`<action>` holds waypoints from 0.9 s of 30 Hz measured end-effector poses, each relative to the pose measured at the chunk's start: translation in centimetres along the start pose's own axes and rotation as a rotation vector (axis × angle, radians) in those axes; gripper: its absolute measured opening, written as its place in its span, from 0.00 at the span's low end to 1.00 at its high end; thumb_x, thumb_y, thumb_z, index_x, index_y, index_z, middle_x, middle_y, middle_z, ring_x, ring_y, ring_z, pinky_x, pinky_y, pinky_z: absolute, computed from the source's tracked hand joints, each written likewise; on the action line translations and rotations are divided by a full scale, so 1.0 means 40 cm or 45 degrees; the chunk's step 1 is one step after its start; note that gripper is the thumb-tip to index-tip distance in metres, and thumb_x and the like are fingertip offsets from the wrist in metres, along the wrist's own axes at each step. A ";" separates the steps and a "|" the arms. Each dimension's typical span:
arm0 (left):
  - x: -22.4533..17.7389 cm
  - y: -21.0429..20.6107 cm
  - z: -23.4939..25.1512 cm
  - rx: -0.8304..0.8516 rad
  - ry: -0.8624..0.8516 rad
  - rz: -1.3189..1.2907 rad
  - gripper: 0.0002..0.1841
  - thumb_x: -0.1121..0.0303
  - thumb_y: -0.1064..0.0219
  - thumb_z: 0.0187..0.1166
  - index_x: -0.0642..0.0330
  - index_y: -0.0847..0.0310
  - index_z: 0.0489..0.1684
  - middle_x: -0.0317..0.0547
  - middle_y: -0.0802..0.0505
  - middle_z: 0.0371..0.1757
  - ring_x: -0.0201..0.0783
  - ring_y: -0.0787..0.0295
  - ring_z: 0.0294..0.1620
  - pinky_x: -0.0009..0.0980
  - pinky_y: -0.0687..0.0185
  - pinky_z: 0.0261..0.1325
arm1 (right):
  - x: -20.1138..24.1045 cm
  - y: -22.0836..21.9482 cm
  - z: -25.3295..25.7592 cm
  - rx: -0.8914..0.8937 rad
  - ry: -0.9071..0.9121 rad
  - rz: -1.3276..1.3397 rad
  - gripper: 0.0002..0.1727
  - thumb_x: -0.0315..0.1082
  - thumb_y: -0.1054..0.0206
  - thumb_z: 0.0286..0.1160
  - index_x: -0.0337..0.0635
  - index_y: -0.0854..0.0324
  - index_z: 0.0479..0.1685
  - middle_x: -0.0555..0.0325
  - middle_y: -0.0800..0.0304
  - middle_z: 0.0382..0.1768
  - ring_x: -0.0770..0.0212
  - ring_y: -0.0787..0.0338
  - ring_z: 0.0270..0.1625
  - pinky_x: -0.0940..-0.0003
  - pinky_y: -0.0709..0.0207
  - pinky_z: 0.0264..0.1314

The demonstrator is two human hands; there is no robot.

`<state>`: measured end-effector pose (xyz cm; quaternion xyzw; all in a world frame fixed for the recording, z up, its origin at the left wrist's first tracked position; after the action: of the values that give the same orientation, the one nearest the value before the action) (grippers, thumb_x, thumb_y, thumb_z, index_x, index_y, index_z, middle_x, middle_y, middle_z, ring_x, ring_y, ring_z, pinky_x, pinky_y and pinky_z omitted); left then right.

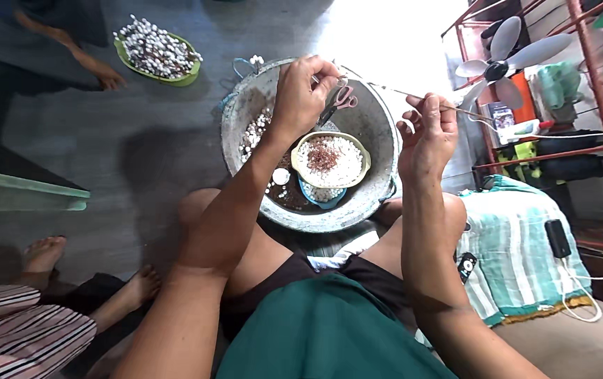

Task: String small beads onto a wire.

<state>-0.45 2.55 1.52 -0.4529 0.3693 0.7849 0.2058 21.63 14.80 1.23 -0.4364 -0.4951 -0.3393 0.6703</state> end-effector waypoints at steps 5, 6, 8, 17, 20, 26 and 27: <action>-0.002 0.000 -0.001 -0.019 -0.004 0.014 0.07 0.69 0.33 0.82 0.55 0.08 0.45 0.40 0.08 0.44 0.28 0.12 0.36 0.26 0.14 0.44 | 0.011 -0.003 -0.002 -0.012 0.026 0.038 0.08 0.34 0.46 0.93 0.41 0.23 0.54 0.51 0.06 0.46 0.63 0.08 0.40 0.70 0.14 0.41; -0.001 0.000 0.000 -0.015 0.005 0.019 0.07 0.69 0.33 0.82 0.55 0.08 0.46 0.40 0.08 0.45 0.28 0.12 0.36 0.27 0.14 0.44 | 0.012 -0.004 0.000 -0.008 0.026 0.035 0.08 0.34 0.46 0.94 0.42 0.24 0.54 0.52 0.06 0.46 0.63 0.08 0.40 0.71 0.14 0.42; 0.001 -0.001 -0.001 -0.001 0.014 0.021 0.07 0.69 0.33 0.82 0.55 0.08 0.46 0.40 0.08 0.46 0.28 0.11 0.37 0.27 0.12 0.45 | 0.010 -0.003 0.002 -0.006 0.035 0.008 0.08 0.34 0.46 0.93 0.41 0.23 0.55 0.52 0.06 0.46 0.63 0.08 0.41 0.70 0.14 0.43; -0.003 0.000 -0.002 -0.004 0.021 0.029 0.07 0.68 0.33 0.82 0.54 0.08 0.46 0.39 0.08 0.44 0.28 0.12 0.37 0.27 0.14 0.45 | 0.018 -0.004 -0.002 0.007 0.093 -0.089 0.08 0.33 0.45 0.93 0.40 0.22 0.55 0.51 0.05 0.46 0.61 0.07 0.41 0.69 0.14 0.43; -0.003 -0.002 -0.002 -0.017 0.006 0.037 0.07 0.69 0.32 0.81 0.54 0.07 0.46 0.39 0.08 0.42 0.28 0.11 0.37 0.28 0.13 0.46 | 0.031 -0.003 -0.015 0.015 0.075 -0.107 0.09 0.35 0.47 0.94 0.44 0.24 0.57 0.55 0.07 0.49 0.64 0.08 0.43 0.71 0.15 0.45; -0.004 -0.002 -0.002 -0.012 0.001 0.040 0.07 0.69 0.32 0.81 0.55 0.07 0.46 0.40 0.08 0.44 0.29 0.11 0.38 0.29 0.13 0.47 | 0.036 0.001 -0.018 0.007 0.090 -0.122 0.09 0.36 0.47 0.94 0.45 0.23 0.57 0.55 0.07 0.50 0.64 0.08 0.44 0.71 0.15 0.45; -0.005 -0.001 -0.003 -0.016 0.003 0.044 0.07 0.69 0.32 0.81 0.55 0.07 0.46 0.40 0.08 0.43 0.29 0.11 0.38 0.28 0.13 0.47 | 0.038 0.002 -0.020 -0.004 0.086 -0.114 0.09 0.36 0.47 0.94 0.45 0.23 0.57 0.55 0.07 0.51 0.64 0.08 0.44 0.71 0.15 0.45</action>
<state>-0.27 2.46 1.63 -0.4487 0.3724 0.7901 0.1887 22.42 14.06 2.57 -0.4031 -0.4907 -0.3843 0.6701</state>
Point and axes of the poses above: each hand's wrist, its own z-axis towards the middle knuckle, its own y-axis out of the back of the hand, x = y × z, the point moved 4 cm from there along z, towards the middle knuckle
